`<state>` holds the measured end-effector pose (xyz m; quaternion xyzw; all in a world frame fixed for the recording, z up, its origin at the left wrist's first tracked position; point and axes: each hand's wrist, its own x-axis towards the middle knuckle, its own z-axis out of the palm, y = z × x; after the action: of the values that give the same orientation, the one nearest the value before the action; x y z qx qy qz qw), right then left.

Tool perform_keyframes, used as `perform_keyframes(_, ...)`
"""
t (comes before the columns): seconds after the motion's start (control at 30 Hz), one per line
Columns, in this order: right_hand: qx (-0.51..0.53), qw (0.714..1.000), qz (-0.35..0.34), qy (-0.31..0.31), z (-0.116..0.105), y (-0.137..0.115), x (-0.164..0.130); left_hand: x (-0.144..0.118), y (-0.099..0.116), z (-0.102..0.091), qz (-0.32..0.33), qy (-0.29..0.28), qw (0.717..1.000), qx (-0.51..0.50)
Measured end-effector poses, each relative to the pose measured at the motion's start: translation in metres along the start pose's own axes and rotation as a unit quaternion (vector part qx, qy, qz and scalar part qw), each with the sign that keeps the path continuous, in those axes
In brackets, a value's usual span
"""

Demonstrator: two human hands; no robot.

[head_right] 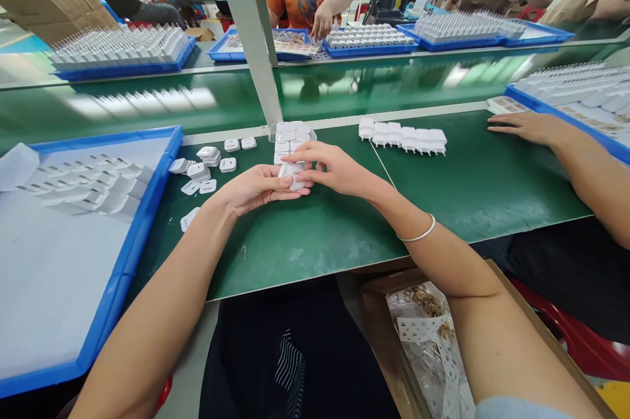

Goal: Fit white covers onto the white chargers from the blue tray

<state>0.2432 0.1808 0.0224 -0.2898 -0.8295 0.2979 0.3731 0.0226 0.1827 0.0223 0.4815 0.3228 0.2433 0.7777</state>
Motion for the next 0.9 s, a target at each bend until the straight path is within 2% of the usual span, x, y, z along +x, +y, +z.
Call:
perform_keyframes(0.17,-0.009,0.999,0.033,-0.015,0.001,-0.002,-0.001,-0.001,0.002,0.001,-0.04,-0.017,0.999,0.027)
perform_keyframes(0.27,-0.007,0.999,0.047,-0.012,0.001,-0.002,-0.001,-0.002,0.003,0.002,-0.042,-0.014,0.999,0.023)
perform_keyframes(0.37,-0.031,0.999,0.036,-0.019,0.001,-0.002,-0.002,-0.002,0.003,0.003,-0.027,-0.008,0.999,0.019)
perform_keyframes(0.53,-0.106,0.992,0.01,-0.074,0.008,-0.009,-0.004,-0.003,0.002,0.004,-0.071,-0.027,0.993,0.088)
perform_keyframes(0.7,-0.16,0.983,-0.019,-0.085,0.016,-0.012,-0.007,-0.003,0.002,0.006,-0.078,-0.017,0.991,0.103)
perform_keyframes(0.8,-0.167,0.983,-0.02,-0.072,0.017,-0.009,-0.008,-0.003,0.004,0.007,-0.072,-0.007,0.995,0.065)
perform_keyframes(0.9,-0.127,0.991,0.015,-0.023,0.014,-0.006,-0.007,-0.006,0.008,0.004,-0.066,-0.002,0.997,0.043)
